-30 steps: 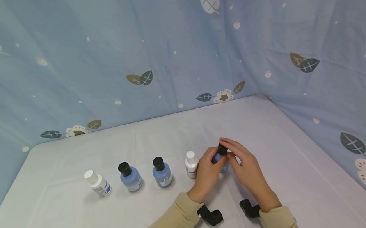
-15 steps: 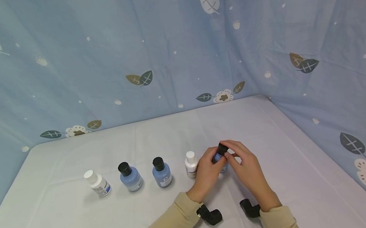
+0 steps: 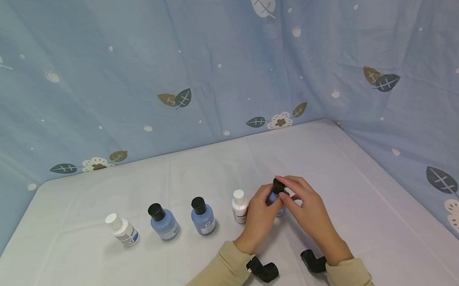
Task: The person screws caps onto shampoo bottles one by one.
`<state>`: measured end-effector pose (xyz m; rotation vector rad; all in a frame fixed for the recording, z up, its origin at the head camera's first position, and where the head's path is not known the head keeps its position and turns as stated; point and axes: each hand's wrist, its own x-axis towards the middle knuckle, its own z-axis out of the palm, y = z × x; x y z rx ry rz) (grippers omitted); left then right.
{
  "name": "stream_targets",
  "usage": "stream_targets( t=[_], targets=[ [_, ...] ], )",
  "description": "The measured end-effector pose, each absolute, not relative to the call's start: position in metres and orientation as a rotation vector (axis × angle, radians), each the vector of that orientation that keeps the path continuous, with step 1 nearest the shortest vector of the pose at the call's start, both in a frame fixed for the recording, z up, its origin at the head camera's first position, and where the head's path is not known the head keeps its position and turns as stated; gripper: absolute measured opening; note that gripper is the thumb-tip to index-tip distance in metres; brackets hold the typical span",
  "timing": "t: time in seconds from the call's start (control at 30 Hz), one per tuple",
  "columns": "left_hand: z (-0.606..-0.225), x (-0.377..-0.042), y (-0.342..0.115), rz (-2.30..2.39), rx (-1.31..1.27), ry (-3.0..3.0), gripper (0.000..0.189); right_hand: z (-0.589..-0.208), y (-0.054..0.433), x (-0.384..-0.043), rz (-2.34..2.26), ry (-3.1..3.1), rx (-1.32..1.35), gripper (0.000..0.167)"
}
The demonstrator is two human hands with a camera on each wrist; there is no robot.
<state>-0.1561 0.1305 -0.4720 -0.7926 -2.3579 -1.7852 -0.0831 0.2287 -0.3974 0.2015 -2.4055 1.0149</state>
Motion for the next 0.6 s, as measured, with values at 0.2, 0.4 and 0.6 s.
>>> stream_targets(
  t=[0.2,0.4,0.6],
  targets=[
    [-0.471,-0.156,0.130,-1.760,-0.790,-2.375,0.026,-0.398,0.229,-0.083,1.003,-2.395,0.232,0.038],
    [-0.472,-0.156,0.130,-1.734,-0.795,-2.383,0.026,-0.403,0.232,-0.085,0.992,-2.377,0.264,0.039],
    [-0.471,-0.156,0.130,-1.752,-0.815,-2.364,0.026,-0.424,0.247,-0.097,0.979,-2.351,0.292,0.049]
  ],
)
